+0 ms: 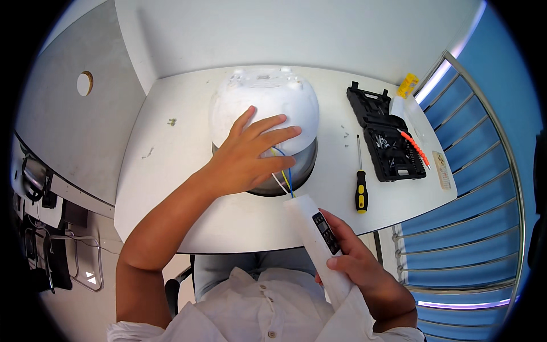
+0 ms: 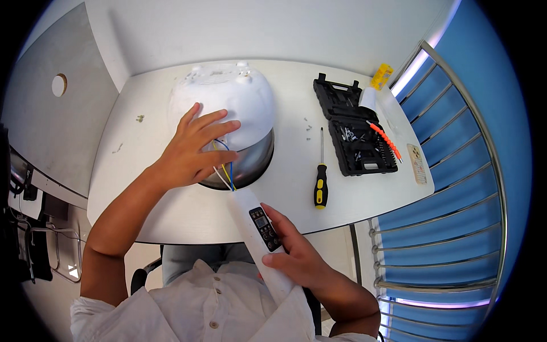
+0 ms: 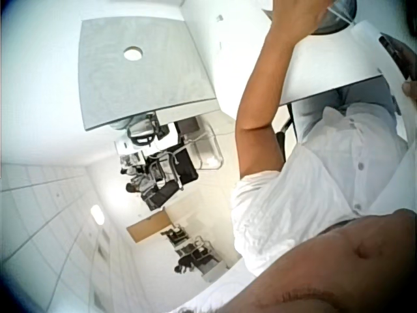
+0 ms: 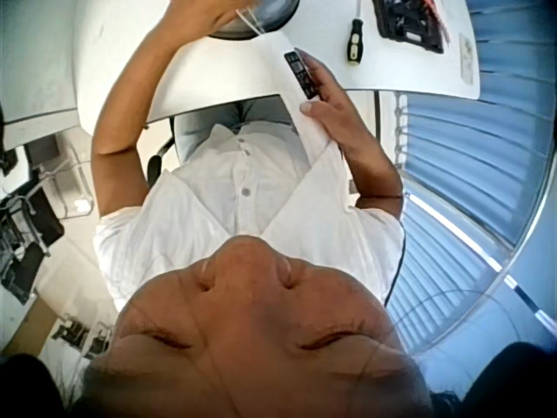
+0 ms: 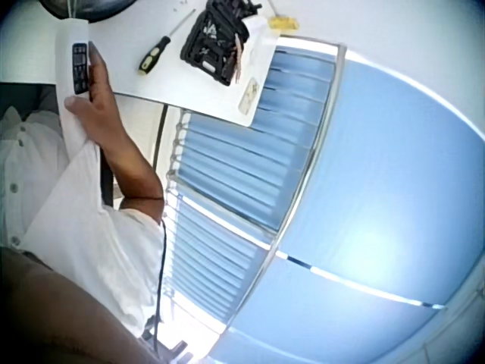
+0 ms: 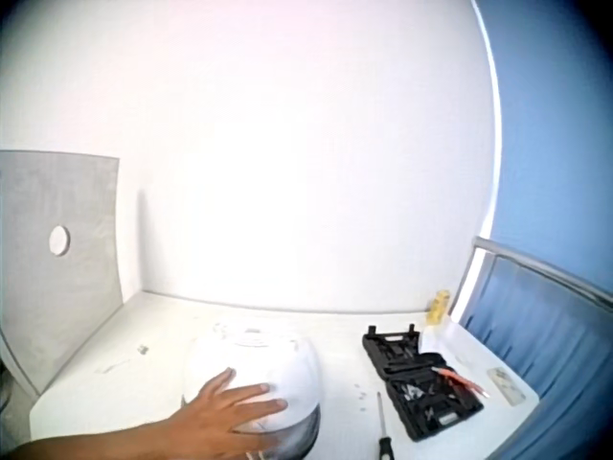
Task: The person connects wires to a ceiling light fixture and uses a screwdriver to secure the white plastic cover onto the metal base. They repeatedly tighten screws around the fixture's edge while holding the cover in place.
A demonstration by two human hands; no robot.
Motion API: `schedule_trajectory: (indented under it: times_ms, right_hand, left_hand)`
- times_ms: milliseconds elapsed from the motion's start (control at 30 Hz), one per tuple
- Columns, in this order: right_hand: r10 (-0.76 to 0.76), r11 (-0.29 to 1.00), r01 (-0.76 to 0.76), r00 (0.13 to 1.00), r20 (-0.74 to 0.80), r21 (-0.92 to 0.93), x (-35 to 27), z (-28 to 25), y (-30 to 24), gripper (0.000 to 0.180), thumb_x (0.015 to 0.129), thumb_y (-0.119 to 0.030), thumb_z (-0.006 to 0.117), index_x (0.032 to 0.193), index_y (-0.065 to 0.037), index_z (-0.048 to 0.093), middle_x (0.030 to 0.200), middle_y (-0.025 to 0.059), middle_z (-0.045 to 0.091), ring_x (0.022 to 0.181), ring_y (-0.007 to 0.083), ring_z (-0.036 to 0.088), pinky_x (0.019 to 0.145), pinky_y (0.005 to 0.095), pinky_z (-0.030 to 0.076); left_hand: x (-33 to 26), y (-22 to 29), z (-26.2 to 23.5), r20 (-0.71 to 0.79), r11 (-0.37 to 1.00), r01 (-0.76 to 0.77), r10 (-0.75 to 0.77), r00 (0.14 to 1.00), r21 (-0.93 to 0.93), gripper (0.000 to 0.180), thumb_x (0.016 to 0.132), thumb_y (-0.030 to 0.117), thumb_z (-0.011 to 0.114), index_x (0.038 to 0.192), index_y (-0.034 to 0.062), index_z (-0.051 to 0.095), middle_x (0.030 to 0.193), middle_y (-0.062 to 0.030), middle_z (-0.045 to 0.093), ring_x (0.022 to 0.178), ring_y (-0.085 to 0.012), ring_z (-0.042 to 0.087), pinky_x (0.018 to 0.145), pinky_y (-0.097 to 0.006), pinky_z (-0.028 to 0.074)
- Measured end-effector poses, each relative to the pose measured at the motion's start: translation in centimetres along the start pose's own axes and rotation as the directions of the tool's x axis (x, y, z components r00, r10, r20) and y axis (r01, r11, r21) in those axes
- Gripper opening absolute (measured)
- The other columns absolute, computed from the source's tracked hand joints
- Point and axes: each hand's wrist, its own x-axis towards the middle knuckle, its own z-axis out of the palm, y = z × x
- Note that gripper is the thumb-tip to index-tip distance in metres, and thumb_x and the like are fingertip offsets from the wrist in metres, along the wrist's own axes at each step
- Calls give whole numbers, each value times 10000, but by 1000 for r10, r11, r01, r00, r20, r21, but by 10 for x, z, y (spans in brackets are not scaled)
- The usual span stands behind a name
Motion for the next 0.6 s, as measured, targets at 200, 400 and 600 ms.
schedule_trajectory:
  times_ms: [200,400,600]
  right_hand:
    - [-39,999,38,998,-39,-34,0,7,-1,863,809,-26,582,1538,-39,121,1422,124,399,1220,182,457,956,323,464]
    - [-93,991,92,996,-6,-93,0,3,10,873,800,-16,597,1535,-24,126,1433,118,397,1283,172,421,1059,309,356]
    - [-28,997,27,999,-16,-68,7,13,10,874,797,-11,600,1537,-33,134,1439,117,393,1293,175,415,1083,314,324]
  left_hand:
    - [2,12,17,54,1000,14,-14,998,-10,367,681,138,784,996,177,599,1363,10,516,1356,-205,408,1129,-607,219]
    - [-5,12,38,-79,999,-37,37,996,-5,301,692,99,758,825,139,490,1224,5,590,1305,-228,479,1135,-606,177]
    - [-14,20,50,-88,1000,20,-19,996,4,259,725,109,714,884,133,510,1245,-23,565,1332,-228,442,1130,-606,179]
